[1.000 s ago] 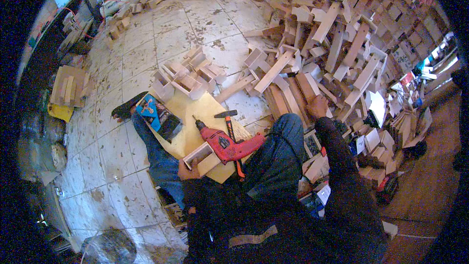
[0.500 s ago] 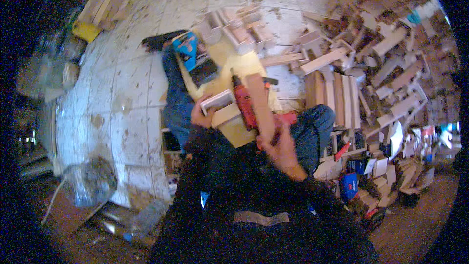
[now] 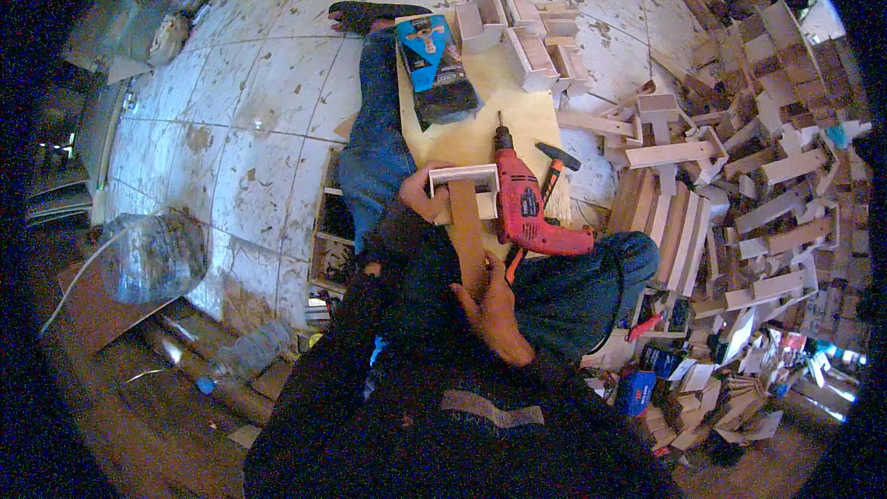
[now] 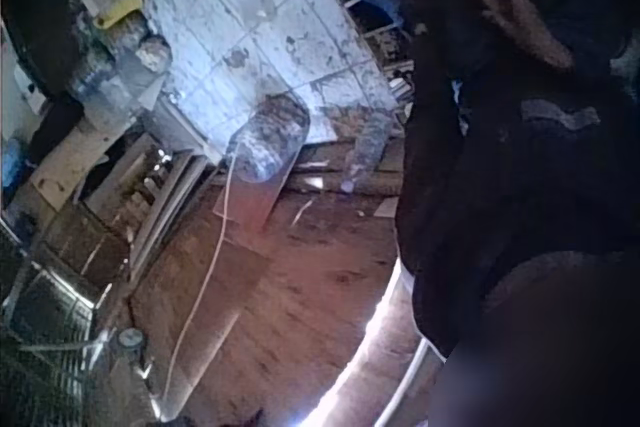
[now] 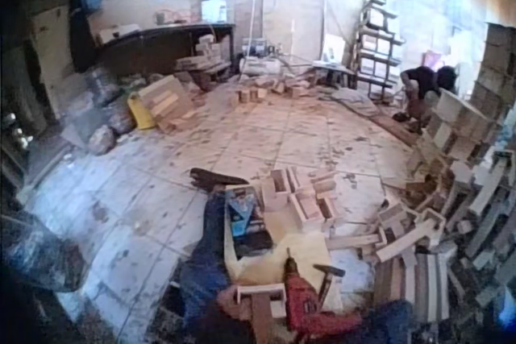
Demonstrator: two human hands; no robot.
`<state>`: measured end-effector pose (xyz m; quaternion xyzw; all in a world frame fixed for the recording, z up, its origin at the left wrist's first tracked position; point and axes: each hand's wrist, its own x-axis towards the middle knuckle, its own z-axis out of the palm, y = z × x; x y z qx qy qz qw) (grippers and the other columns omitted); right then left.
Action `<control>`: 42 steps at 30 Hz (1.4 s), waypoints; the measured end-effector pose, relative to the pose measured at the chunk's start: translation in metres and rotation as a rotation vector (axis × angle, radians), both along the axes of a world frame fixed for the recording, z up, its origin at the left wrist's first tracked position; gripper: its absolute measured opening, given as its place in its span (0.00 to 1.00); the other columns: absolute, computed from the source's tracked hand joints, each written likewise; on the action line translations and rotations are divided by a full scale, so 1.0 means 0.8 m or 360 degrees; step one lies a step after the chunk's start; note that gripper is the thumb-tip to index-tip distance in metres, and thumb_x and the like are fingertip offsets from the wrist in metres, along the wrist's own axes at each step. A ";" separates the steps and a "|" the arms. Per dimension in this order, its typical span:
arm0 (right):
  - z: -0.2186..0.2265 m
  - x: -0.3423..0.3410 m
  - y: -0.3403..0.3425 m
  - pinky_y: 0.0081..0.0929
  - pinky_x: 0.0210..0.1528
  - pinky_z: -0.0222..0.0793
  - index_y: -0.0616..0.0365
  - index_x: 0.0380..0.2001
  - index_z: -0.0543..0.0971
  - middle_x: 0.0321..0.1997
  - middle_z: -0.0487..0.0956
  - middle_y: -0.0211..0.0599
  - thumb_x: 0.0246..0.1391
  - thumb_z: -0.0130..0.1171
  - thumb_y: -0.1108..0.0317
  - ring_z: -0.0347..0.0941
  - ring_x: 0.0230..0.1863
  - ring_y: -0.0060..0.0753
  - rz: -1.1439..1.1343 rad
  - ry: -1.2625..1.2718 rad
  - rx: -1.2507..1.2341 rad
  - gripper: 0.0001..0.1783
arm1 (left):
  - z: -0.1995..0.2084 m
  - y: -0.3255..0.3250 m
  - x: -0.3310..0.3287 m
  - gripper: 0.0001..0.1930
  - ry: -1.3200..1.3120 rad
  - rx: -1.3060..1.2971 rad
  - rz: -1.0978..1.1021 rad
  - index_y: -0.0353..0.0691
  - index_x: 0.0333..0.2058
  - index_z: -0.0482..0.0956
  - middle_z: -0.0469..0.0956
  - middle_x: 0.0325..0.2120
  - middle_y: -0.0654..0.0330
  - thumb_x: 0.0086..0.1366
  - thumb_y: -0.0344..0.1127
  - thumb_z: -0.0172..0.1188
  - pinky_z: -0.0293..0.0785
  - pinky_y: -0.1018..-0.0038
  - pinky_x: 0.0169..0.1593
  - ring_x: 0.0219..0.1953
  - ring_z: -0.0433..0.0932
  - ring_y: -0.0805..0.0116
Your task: The person assembles small wooden parts into a frame-like structure using a nail gun and hammer. They repeatedly align pieces, drive nails, and tap components into place while sitting on the floor.
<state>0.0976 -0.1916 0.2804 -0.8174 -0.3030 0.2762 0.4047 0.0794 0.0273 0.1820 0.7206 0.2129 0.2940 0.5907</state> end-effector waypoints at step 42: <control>0.117 0.253 0.033 0.31 0.51 0.69 0.57 0.52 0.72 0.47 0.78 0.36 0.46 0.63 0.54 0.75 0.46 0.35 0.0003 0.0522 0.0005 0.31 | -0.089 0.053 -0.205 0.09 0.1729 0.0503 0.1006 0.36 0.36 0.74 0.79 0.29 0.48 0.58 0.34 0.57 0.75 0.62 0.38 0.31 0.78 0.50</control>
